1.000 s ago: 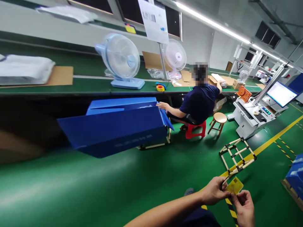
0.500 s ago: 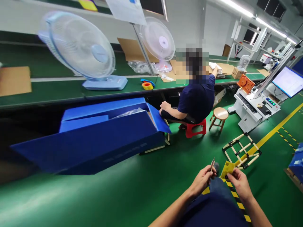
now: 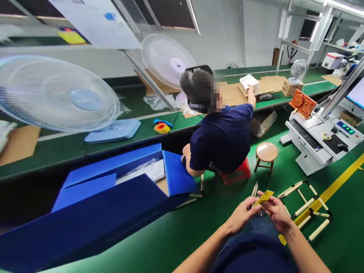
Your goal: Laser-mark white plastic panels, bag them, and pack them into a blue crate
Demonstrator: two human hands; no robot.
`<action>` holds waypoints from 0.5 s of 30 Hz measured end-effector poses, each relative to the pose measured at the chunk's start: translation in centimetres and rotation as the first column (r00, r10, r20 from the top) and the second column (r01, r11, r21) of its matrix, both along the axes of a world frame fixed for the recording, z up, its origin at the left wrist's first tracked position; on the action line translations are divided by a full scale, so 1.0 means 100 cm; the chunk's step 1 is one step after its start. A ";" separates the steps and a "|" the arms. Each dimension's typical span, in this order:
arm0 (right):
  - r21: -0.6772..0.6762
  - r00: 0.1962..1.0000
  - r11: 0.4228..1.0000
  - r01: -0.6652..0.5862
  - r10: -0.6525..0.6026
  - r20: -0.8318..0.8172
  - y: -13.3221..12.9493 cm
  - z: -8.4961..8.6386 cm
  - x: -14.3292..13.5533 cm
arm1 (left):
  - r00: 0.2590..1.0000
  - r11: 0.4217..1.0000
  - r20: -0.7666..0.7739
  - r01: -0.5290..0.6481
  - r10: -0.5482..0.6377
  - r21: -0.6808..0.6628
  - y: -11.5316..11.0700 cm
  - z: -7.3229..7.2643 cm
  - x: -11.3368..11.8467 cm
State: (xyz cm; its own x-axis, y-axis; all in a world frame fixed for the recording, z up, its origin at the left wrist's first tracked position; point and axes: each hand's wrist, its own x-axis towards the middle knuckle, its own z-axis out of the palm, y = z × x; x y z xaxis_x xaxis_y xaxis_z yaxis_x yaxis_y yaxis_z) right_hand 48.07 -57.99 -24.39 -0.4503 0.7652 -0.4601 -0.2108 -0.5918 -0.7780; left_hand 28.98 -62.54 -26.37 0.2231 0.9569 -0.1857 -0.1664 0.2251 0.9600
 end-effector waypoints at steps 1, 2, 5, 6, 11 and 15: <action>0.020 1.000 1.000 0.008 -0.008 0.000 0.028 0.007 0.005 | 0.999 1.000 -0.034 0.005 -0.005 0.011 0.031 0.009 0.012; 0.039 1.000 0.999 0.023 -0.023 -0.001 0.054 0.013 0.011 | 0.999 1.000 -0.041 0.002 -0.002 0.007 0.059 0.016 0.023; 0.060 0.998 0.996 0.059 -0.057 -0.027 0.116 0.029 0.036 | 0.994 0.996 0.102 0.042 -0.034 -0.079 0.131 0.023 0.058; 0.056 0.997 0.996 0.072 -0.070 -0.045 0.132 0.032 0.047 | 0.986 0.992 0.154 0.075 -0.059 -0.105 0.152 0.022 0.069; -0.042 0.950 0.951 0.306 -0.308 -0.054 0.191 0.012 0.099 | 0.923 0.931 0.291 0.315 -0.254 -0.186 0.253 0.012 0.108; -0.049 0.807 0.807 0.588 -0.582 0.104 0.231 -0.025 0.135 | 0.805 0.811 0.375 0.553 -0.460 -0.192 0.333 0.004 0.141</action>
